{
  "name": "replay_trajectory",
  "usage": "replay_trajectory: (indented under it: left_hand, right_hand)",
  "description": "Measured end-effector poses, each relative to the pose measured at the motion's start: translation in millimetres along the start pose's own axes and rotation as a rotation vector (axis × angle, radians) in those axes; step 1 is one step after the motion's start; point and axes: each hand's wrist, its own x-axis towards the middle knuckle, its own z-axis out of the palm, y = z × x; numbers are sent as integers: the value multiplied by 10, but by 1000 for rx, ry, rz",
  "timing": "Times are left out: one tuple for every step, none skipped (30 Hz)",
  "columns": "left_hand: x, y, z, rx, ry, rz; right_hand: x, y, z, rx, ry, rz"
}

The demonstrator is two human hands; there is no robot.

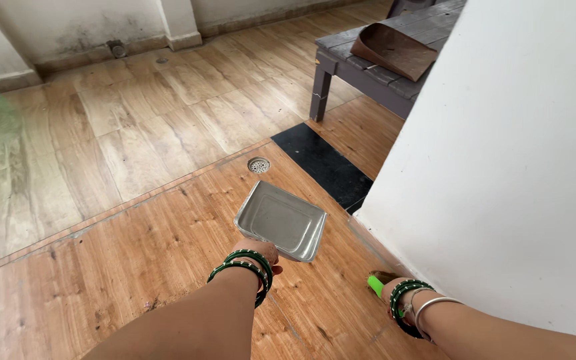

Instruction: The person sweeps debris from a balcony floor into a dustpan using a small hand broom.

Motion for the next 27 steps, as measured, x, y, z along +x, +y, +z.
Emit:
replay_trajectory:
  left_hand:
    - [1,12,-31,-23,11,-1]
    - [3,28,-57,-46,21,-1]
    - [-3,41,-86,-56,41,-4]
    - [-11,39,-114,-66,60,-6]
    - [-3,39,-147,-80,81,-11]
    - [12,46,-183,-86,107,-26]
    - [24,63,-233,-91,136,-36]
    - [40,78,-278,-97,165,-48]
    - [60,52,-329,-147,187,-56]
    - [76,35,-374,-196,210,-63]
    - [65,26,-388,-238,226,-68]
    - [31,-7,-387,-284,264,-86]
    - [-1,-40,-389,-330,301,-99]
    - [-38,-68,-391,-375,337,-111]
    - [-93,-93,-385,-417,362,-124]
    - [-145,-118,-382,-458,386,-137]
    - [-174,-164,-404,-497,411,-149]
    - [-206,-221,-415,-532,433,-145]
    - [-267,-272,-403,-568,457,-140]
    - [-327,-331,-393,-603,482,-135]
    - [-351,-400,-428,-602,505,-144]
    - [-374,-477,-469,-602,527,-154]
    - [-411,-534,-484,-600,545,-164]
    - [-444,-580,-500,-658,570,-164]
    - [-471,-644,-534,-711,597,-166]
    - [-507,-722,-576,-764,623,-167]
    - [-553,-795,-613,-797,646,-170]
  right_hand:
    - [49,-159,107,-17,-14,-15]
    - [96,-317,187,-37,-33,-31]
    - [138,-478,266,-55,-49,-46]
    - [179,-638,339,-77,-67,-63]
    - [225,-797,442,-99,-88,-80]
    - [268,-956,536,-122,-107,-98]
    - [303,-1141,647,-143,-129,-119]
    - [332,-1318,755,-167,-157,-139]
    - [365,-1468,903,-201,-187,-158]
    - [390,-1612,1047,-237,-218,-178]
    - [398,-1733,1147,-264,-242,-193]
    - [399,-1851,1248,-292,-267,-208]
    - [397,-1970,1358,-316,-292,-225]
    - [388,-2068,1482,-343,-317,-241]
    - [371,-2181,1607,-377,-343,-260]
    - [347,-2273,1741,-410,-371,-277]
    - [318,-2324,1912,-442,-400,-294]
    - [280,-2361,2079,-471,-428,-307]
    - [223,-2402,2219,-500,-459,-321]
    - [157,-2434,2355,-526,-487,-332]
    - [84,-2444,2537,-547,-518,-346]
    - [2,-2449,2712,-567,-548,-358]
    - [-89,-2457,2829,-584,-574,-368]
    - [-195,-2468,2916,-597,-598,-374]
    - [-289,-2432,3036,-608,-622,-377]
    - [-381,-2389,3105,-621,-645,-379]
    - [-493,-2343,3182,-637,-669,-385]
